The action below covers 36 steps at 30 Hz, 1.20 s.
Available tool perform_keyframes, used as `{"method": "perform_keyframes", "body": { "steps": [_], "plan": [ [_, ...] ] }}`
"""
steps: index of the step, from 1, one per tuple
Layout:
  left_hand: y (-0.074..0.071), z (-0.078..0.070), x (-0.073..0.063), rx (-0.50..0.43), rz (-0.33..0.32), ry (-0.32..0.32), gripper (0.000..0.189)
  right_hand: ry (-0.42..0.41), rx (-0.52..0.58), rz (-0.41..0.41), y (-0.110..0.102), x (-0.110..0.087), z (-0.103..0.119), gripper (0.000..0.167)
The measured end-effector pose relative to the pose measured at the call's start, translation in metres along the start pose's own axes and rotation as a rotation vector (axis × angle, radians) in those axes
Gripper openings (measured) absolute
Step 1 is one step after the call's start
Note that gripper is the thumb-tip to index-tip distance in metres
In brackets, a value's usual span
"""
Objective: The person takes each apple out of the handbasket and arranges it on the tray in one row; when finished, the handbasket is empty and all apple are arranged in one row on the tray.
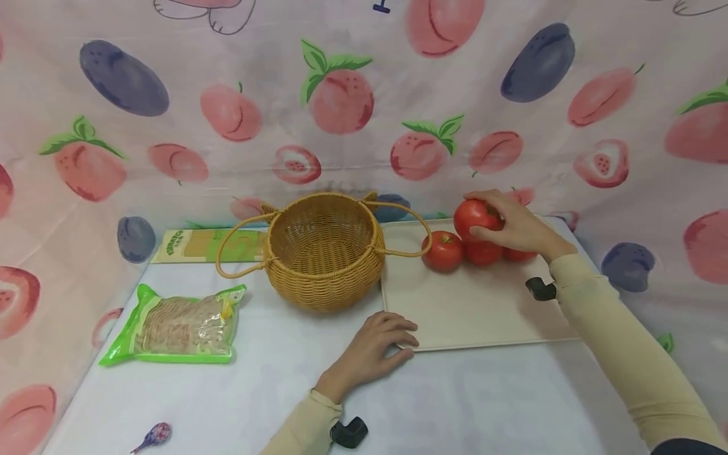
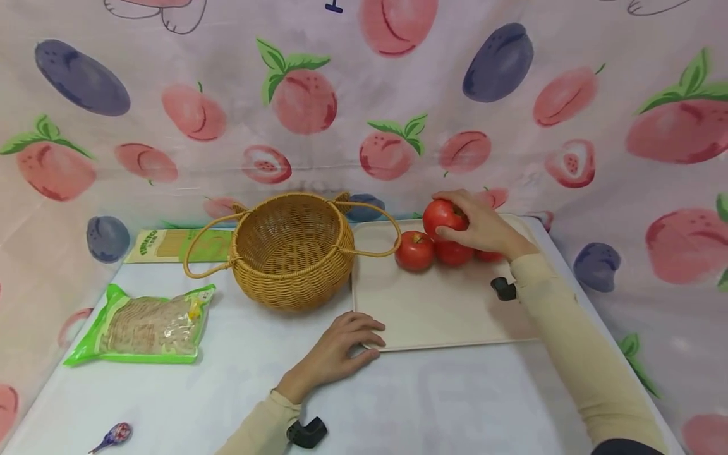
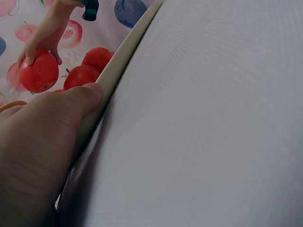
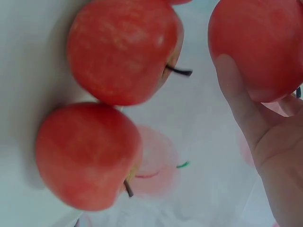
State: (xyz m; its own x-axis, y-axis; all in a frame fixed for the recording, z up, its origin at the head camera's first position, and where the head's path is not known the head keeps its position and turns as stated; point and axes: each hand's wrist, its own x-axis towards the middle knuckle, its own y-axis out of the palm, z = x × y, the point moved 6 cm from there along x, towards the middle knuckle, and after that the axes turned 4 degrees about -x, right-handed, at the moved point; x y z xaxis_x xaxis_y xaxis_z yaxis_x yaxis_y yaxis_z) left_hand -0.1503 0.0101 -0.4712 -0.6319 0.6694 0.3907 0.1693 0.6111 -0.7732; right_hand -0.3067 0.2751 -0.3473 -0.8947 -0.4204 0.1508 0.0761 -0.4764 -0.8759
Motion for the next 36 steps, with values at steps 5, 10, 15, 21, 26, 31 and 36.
{"method": "perform_keyframes", "body": {
  "steps": [5,10,15,21,26,31,36],
  "plan": [
    [0.001,0.002,0.0,-0.015,0.001,-0.006,0.014,0.032,-0.058,-0.001,-0.006,-0.005,-0.01,0.066],
    [0.002,0.002,0.001,-0.029,0.0,-0.013,0.013,0.04,-0.097,-0.014,-0.015,-0.009,-0.019,0.063],
    [0.001,0.001,0.002,-0.027,0.003,-0.014,0.014,0.056,-0.114,-0.008,-0.024,-0.012,-0.025,0.062],
    [0.001,0.001,0.003,-0.024,0.0,-0.01,0.014,0.115,-0.147,0.023,-0.032,-0.019,-0.034,0.064],
    [0.001,0.001,0.003,-0.032,-0.002,-0.013,0.014,0.131,-0.181,0.033,-0.037,-0.024,-0.042,0.066],
    [-0.001,-0.001,0.0,-0.01,-0.013,0.009,0.014,0.163,-0.188,0.058,-0.038,-0.029,-0.05,0.068],
    [-0.003,-0.002,-0.001,-0.013,-0.015,0.007,0.013,0.185,-0.164,0.056,-0.04,-0.034,-0.057,0.072]
  ]
}}
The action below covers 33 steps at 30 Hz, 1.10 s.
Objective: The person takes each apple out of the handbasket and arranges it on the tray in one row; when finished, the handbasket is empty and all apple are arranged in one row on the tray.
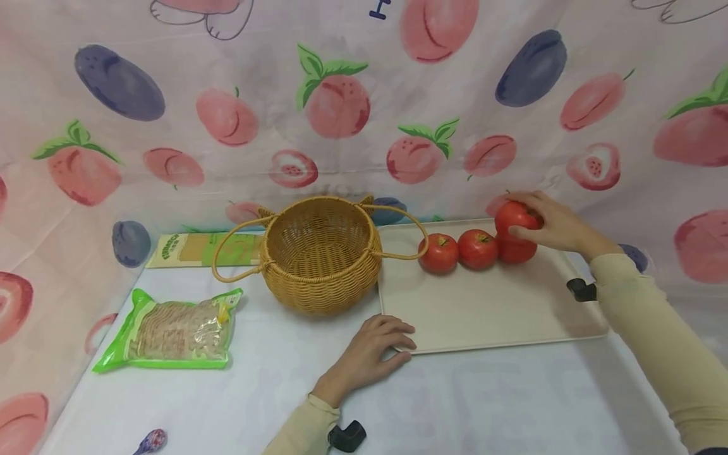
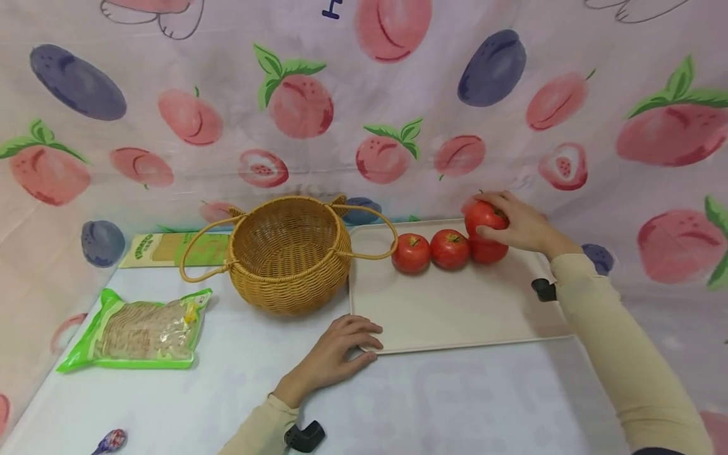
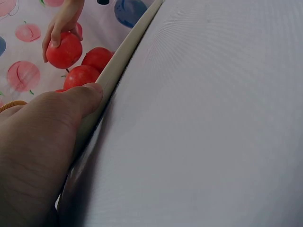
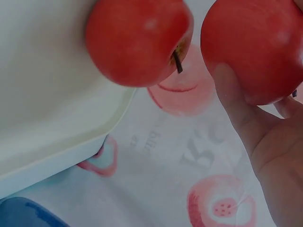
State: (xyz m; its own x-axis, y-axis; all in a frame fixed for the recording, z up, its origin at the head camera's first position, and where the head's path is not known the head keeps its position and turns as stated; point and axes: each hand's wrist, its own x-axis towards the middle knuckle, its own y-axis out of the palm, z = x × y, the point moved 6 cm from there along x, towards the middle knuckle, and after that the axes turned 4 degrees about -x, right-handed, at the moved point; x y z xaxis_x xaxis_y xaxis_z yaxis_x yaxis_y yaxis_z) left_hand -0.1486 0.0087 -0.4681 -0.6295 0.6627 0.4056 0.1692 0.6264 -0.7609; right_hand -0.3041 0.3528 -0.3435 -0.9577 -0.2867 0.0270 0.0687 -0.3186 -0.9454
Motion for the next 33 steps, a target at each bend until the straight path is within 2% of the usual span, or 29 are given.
{"method": "perform_keyframes", "body": {
  "steps": [6,11,19,33],
  "plan": [
    [0.001,0.002,0.0,-0.014,0.008,-0.021,0.013,0.011,0.007,-0.002,-0.001,-0.002,-0.009,0.076],
    [0.002,0.001,0.0,-0.014,0.01,-0.024,0.013,0.082,0.011,0.046,0.001,-0.006,-0.02,0.08],
    [0.001,0.002,0.0,-0.014,0.011,-0.029,0.013,0.15,-0.007,0.051,0.001,-0.012,-0.032,0.086],
    [0.001,0.001,0.0,-0.02,0.01,-0.028,0.013,0.187,0.006,0.063,0.004,-0.018,-0.051,0.086]
  ]
}}
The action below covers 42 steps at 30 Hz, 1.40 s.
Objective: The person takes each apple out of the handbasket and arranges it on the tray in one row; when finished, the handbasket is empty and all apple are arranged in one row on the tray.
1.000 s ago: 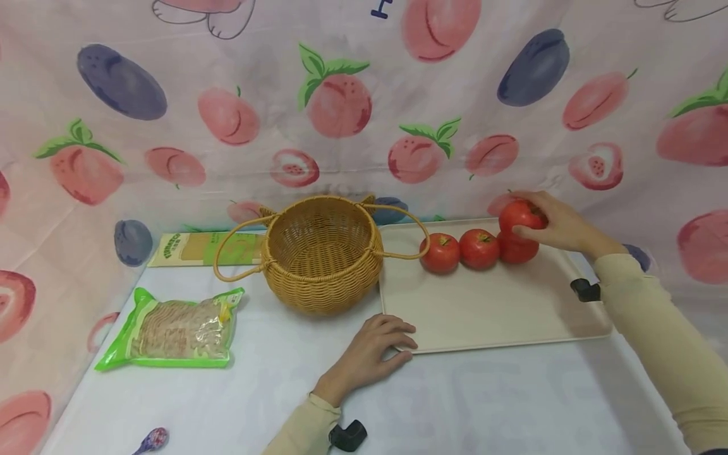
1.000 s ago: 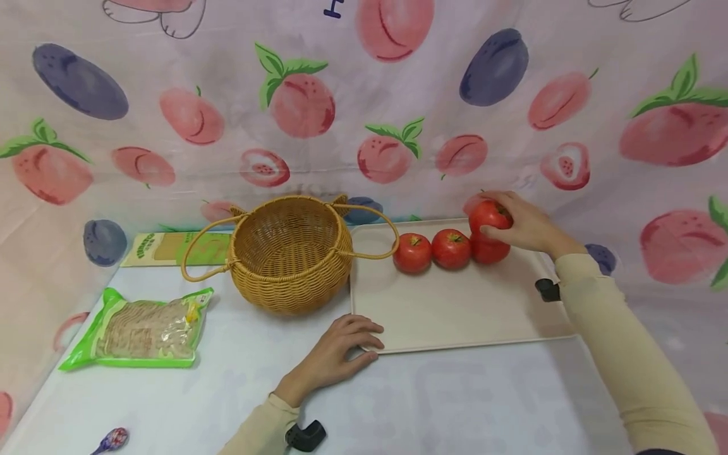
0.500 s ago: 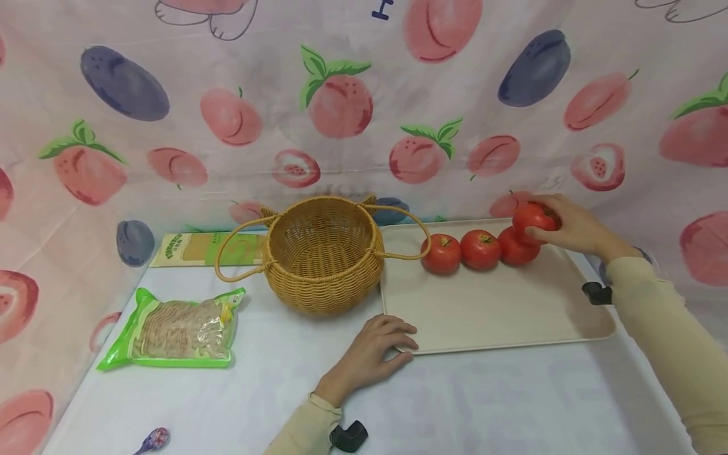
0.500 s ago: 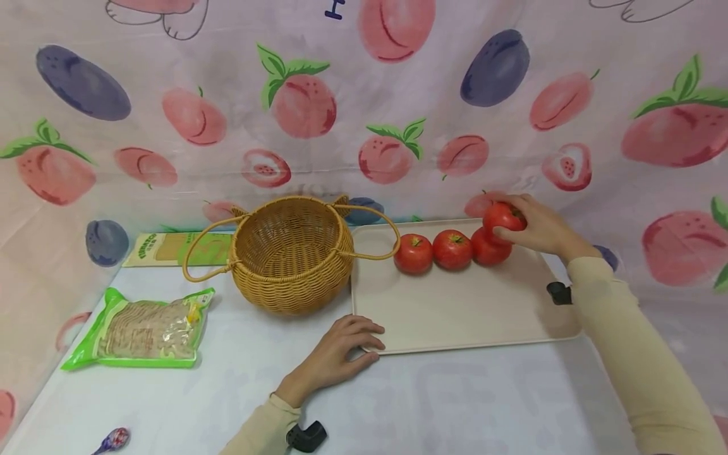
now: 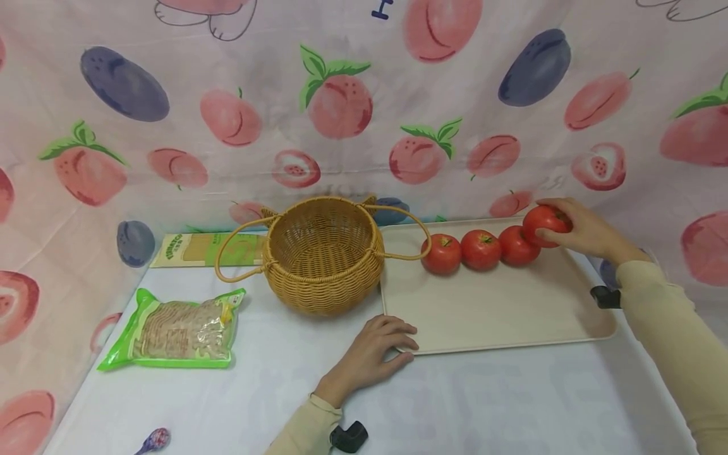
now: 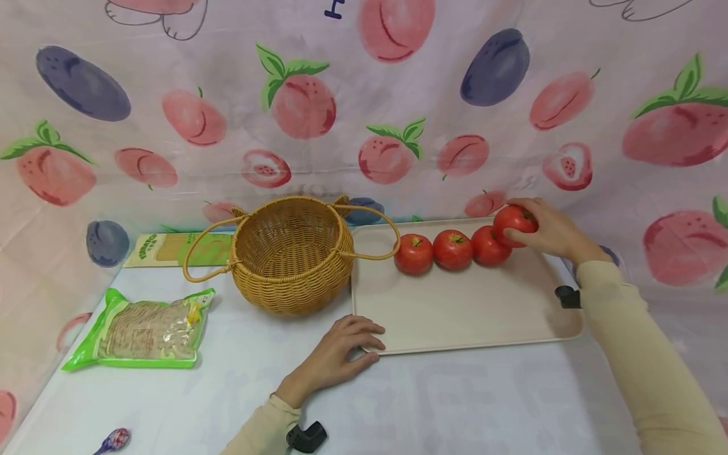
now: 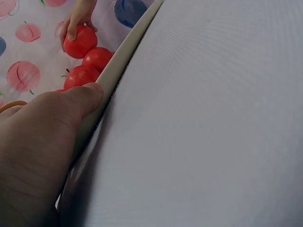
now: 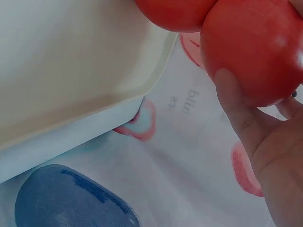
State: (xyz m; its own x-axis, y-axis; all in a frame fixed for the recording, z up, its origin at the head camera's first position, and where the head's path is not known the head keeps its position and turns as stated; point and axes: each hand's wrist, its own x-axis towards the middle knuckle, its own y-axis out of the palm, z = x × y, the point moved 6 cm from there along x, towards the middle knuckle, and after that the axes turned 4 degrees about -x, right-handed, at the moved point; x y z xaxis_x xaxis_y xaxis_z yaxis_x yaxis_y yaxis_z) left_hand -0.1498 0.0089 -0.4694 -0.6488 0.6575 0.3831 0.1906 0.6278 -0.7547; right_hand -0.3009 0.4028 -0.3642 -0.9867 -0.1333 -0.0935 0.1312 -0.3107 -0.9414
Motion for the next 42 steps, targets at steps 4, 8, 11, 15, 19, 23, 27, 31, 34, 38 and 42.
{"method": "perform_keyframes", "body": {
  "steps": [4,8,11,15,19,23,27,31,34,38,42],
  "plan": [
    [0.001,0.0,0.0,-0.005,0.001,0.004,0.013,0.018,-0.009,-0.002,-0.001,-0.001,-0.003,0.087],
    [0.001,0.0,0.0,-0.006,-0.001,0.009,0.013,0.036,-0.007,-0.004,-0.002,-0.003,-0.006,0.089],
    [0.001,0.001,0.0,-0.004,-0.001,0.009,0.013,0.036,0.003,-0.008,-0.003,-0.004,-0.009,0.09],
    [-0.001,0.001,0.0,0.013,-0.001,0.008,0.014,0.027,0.002,-0.014,-0.004,-0.004,-0.013,0.089],
    [-0.001,0.0,-0.001,0.015,0.001,0.001,0.013,0.02,-0.005,-0.019,-0.003,-0.005,-0.017,0.087],
    [0.0,0.0,0.0,0.002,0.003,0.0,0.013,0.021,-0.014,-0.017,-0.001,-0.006,-0.02,0.086],
    [0.001,0.001,0.0,-0.007,0.005,-0.002,0.013,0.034,-0.022,-0.01,0.0,-0.005,-0.024,0.087],
    [0.002,0.003,0.0,-0.003,0.008,-0.008,0.014,0.051,-0.029,0.002,0.001,-0.003,-0.028,0.088],
    [0.002,0.003,-0.001,-0.002,0.01,-0.01,0.014,0.059,-0.034,0.016,0.002,-0.002,-0.032,0.089],
    [0.001,0.003,-0.001,-0.004,0.009,-0.007,0.013,0.062,-0.038,0.034,0.005,0.001,-0.036,0.088],
    [0.002,0.003,-0.001,-0.004,0.009,-0.008,0.013,0.06,-0.034,0.036,0.01,0.004,-0.042,0.086]
  ]
}}
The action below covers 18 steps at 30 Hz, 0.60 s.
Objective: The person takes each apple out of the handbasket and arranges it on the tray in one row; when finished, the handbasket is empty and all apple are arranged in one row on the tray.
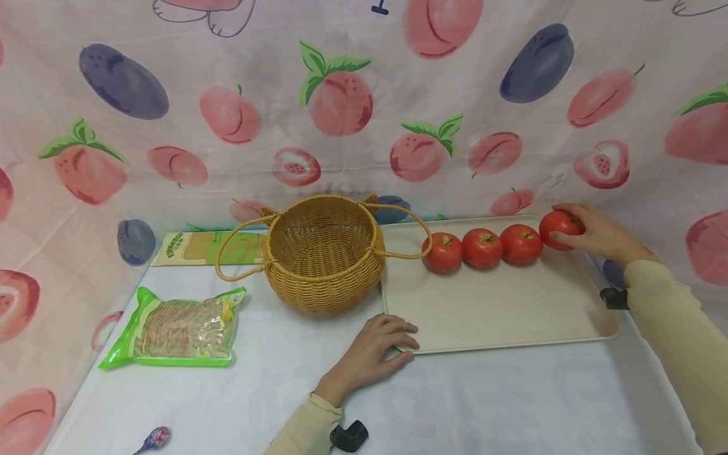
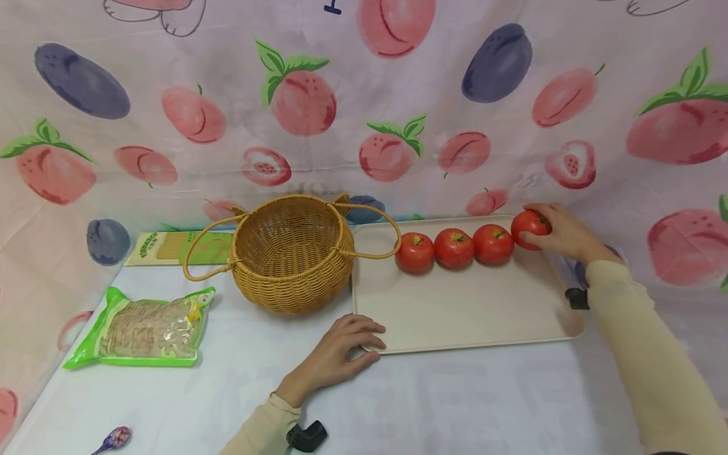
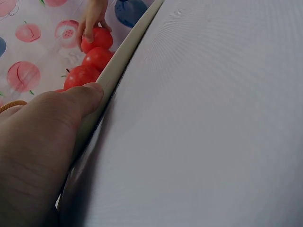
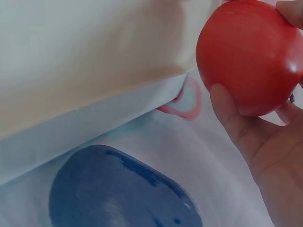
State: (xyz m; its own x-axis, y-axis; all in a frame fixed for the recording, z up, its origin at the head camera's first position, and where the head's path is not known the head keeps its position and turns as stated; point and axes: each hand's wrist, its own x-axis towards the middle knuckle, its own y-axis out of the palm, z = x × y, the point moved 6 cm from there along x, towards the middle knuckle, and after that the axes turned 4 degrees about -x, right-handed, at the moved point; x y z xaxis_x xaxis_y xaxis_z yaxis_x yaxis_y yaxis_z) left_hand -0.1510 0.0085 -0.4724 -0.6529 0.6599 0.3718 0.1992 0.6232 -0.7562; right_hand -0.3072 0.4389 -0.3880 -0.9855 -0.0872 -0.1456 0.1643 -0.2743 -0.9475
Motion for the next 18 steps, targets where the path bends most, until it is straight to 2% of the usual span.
{"method": "perform_keyframes", "body": {
  "steps": [18],
  "plan": [
    [0.001,0.001,0.0,0.0,0.001,-0.002,0.013,-0.034,-0.015,0.027,0.021,0.008,-0.011,0.082]
  ]
}}
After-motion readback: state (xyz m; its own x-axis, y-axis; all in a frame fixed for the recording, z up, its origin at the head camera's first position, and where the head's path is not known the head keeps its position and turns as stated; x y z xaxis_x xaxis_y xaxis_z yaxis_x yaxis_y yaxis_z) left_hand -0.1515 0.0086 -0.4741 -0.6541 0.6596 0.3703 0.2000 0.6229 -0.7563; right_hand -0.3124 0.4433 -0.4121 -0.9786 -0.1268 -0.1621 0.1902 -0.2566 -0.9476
